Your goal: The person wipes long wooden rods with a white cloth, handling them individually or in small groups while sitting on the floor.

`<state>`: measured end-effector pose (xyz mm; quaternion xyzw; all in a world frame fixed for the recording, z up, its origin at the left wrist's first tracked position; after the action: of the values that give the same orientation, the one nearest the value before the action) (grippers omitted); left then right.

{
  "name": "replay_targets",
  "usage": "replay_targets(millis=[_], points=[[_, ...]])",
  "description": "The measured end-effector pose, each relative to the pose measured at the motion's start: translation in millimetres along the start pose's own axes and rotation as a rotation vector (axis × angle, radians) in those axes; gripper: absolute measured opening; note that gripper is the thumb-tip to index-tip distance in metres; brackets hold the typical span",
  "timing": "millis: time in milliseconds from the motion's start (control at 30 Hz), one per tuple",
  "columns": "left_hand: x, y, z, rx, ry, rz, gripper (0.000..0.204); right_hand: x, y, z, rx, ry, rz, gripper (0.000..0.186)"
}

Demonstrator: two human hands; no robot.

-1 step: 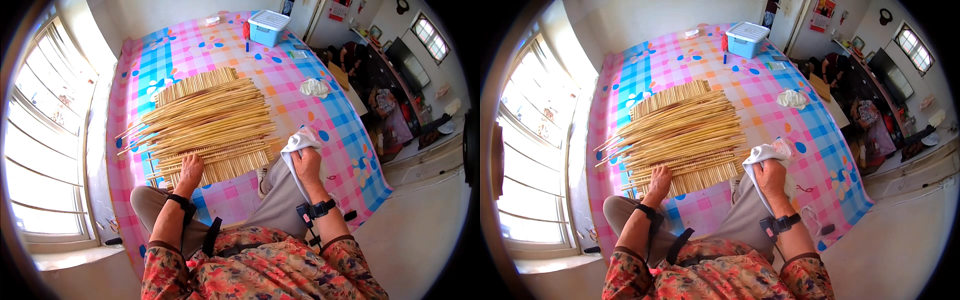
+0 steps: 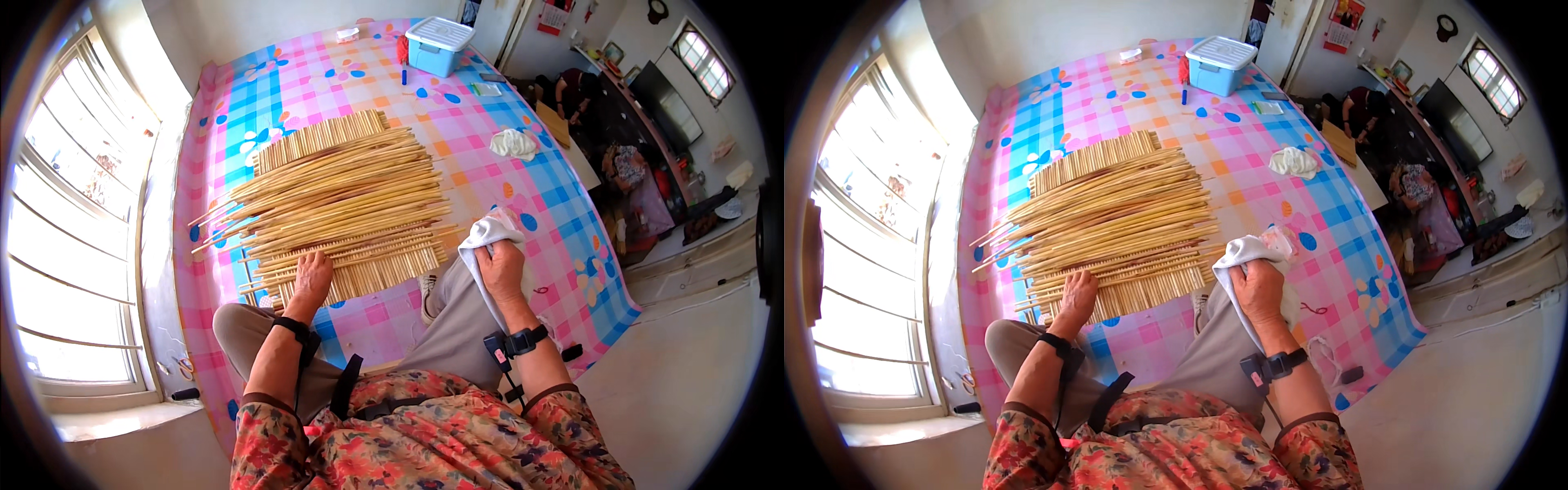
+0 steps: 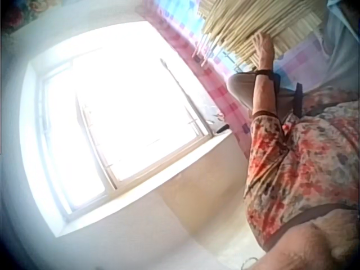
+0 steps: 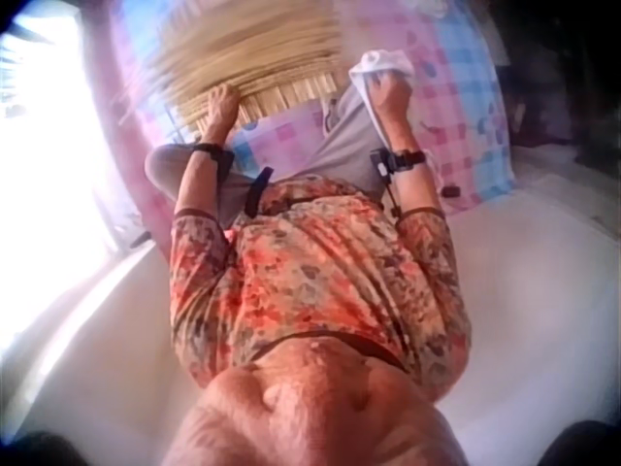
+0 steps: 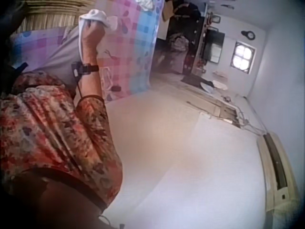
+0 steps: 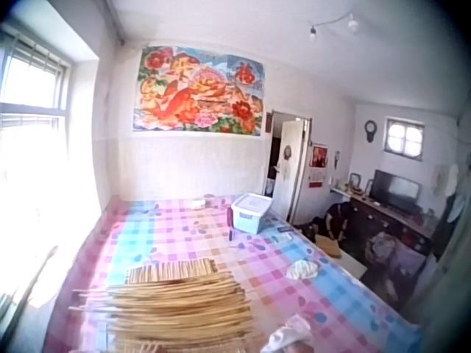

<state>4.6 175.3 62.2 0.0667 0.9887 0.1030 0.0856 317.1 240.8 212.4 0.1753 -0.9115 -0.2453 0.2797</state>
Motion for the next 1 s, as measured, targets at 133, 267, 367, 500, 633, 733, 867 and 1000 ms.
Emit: replay_targets(millis=[133, 267, 367, 500, 633, 733, 867, 1000], points=[[3.2, -0.4, 0.1, -0.001, -0.003, -0.041, 0.006, -1.1, -1.0, 2.9, 0.017, -0.023, 0.003, 0.015], [2.3, -2.6, -3.0, -0.006, -0.017, -0.048, 0.008, 3.7, 0.7, 0.8, -0.003, -0.021, -0.022, 0.014], [3.0, -2.3, -3.8, 0.004, -0.088, -0.059, 0.01, 0.9, 1.1, 2.5, 0.022, -0.034, 0.0, 0.015], [1.0, -2.2, -17.0, -0.014, -0.218, -0.044, 0.01, 2.7, 1.9, 1.2, 0.004, -0.025, -0.002, 0.015], [-4.4, -2.1, -43.8, -0.003, -0.323, -0.009, 0.012, -1.0, -0.7, 3.7, -0.001, -0.009, 0.011, 0.015], [-11.8, 5.3, -85.8, -0.075, -0.303, 0.046, 0.012, -0.7, -1.6, 4.6, 0.02, -0.018, 0.032, 0.016], [-21.1, 24.9, -147.5, -0.198, -0.418, -0.061, 0.009, 0.0, -2.1, 1.3, 0.008, -0.032, 0.026, 0.016], [-50.4, 29.1, -190.1, -0.199, -0.582, -0.085, 0.012, -4.6, -3.3, 0.0, 0.027, 0.04, 0.073, 0.018]])
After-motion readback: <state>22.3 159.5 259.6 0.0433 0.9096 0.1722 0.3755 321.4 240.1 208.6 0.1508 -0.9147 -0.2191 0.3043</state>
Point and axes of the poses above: each hand's wrist, its own y-axis towards the middle knuckle, its own z-axis out of the palm, x = y × z, the point moved 9 cm from there along y, towards the middle knuckle, and after that the axes turned 6 degrees about -y, right-handed, at the moved point
